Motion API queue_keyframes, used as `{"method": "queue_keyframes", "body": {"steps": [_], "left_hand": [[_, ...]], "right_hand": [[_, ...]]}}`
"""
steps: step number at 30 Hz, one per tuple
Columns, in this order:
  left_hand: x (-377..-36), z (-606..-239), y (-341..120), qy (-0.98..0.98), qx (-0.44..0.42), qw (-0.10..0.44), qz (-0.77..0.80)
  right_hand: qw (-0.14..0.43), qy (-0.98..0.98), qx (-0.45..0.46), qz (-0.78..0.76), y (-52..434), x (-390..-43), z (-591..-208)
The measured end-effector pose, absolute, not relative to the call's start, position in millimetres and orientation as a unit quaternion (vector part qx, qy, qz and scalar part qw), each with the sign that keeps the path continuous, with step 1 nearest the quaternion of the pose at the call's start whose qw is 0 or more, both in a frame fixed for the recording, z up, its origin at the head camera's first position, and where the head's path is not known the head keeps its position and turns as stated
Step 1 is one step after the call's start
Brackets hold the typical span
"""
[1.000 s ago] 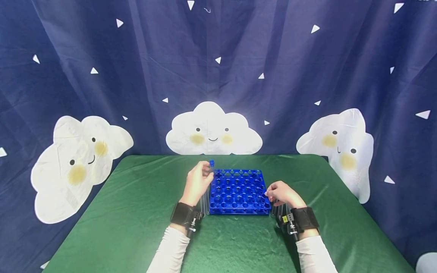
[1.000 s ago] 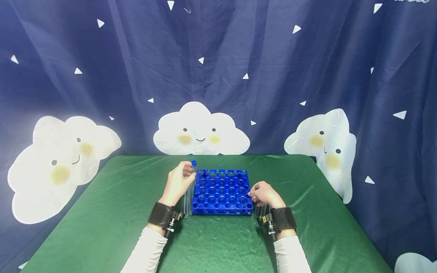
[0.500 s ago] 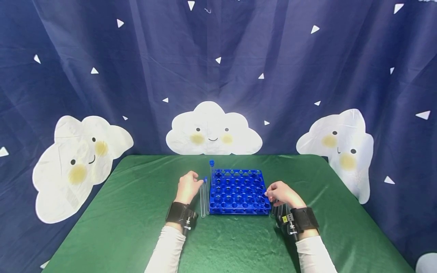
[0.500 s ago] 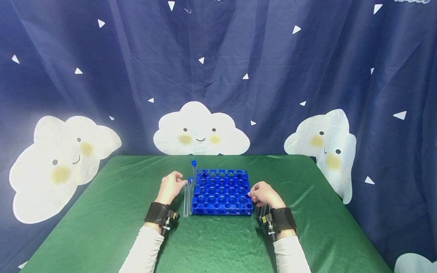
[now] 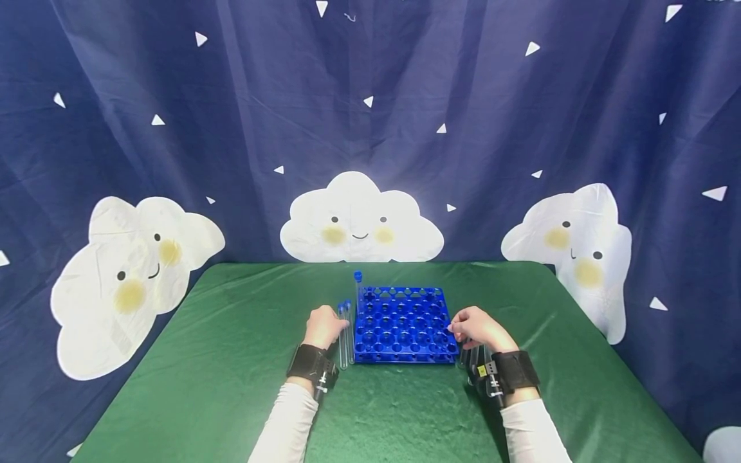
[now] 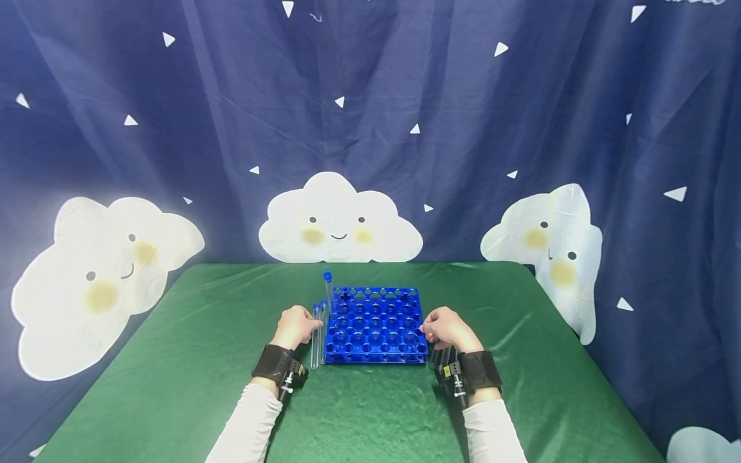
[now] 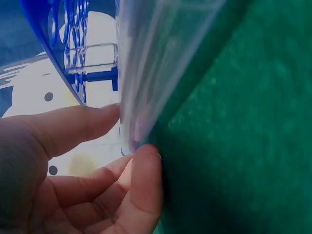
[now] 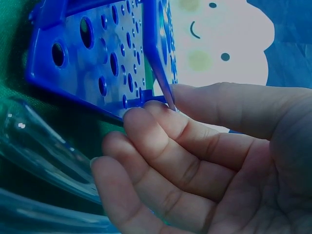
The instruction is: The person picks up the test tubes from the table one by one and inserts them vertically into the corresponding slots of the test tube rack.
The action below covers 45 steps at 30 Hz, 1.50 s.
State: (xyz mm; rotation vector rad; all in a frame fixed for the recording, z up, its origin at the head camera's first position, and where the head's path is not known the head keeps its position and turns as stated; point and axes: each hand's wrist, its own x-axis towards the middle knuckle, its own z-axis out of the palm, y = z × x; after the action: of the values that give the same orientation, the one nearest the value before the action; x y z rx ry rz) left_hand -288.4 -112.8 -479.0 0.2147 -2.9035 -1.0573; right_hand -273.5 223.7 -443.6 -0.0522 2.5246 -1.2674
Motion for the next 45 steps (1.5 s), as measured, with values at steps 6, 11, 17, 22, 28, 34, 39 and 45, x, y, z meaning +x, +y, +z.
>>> {"method": "queue_keyframes", "body": {"steps": [6, 11, 17, 22, 28, 34, 39, 45], "left_hand": [[-288, -478, -109, -0.938, 0.071, 0.011, -0.339], [-290, -478, -106, -0.937, 0.076, 0.007, -0.341], [-289, -478, -105, -0.937, 0.076, 0.014, -0.340], [-288, -471, -107, -0.934, 0.075, 0.031, -0.348], [-284, -454, -110, -0.921, 0.080, 0.082, -0.373], [-277, -431, -112, -0.909, 0.066, 0.142, -0.385], [-270, -414, -112, -0.886, 0.045, 0.208, -0.413], [-260, -397, -99, -0.845, -0.017, 0.276, -0.458]], "right_hand": [[0.157, 0.883, -0.019, -0.442, 224, -273, -444], [0.154, 0.886, -0.019, -0.437, 225, -272, -444], [0.156, 0.886, -0.021, -0.436, 225, -272, -444], [0.158, 0.883, -0.021, -0.441, 224, -274, -444], [0.161, 0.886, -0.019, -0.435, 224, -275, -444], [0.162, 0.886, -0.024, -0.434, 225, -276, -444], [0.158, 0.886, -0.019, -0.435, 224, -275, -444], [0.155, 0.887, -0.022, -0.434, 225, -275, -445]]}}
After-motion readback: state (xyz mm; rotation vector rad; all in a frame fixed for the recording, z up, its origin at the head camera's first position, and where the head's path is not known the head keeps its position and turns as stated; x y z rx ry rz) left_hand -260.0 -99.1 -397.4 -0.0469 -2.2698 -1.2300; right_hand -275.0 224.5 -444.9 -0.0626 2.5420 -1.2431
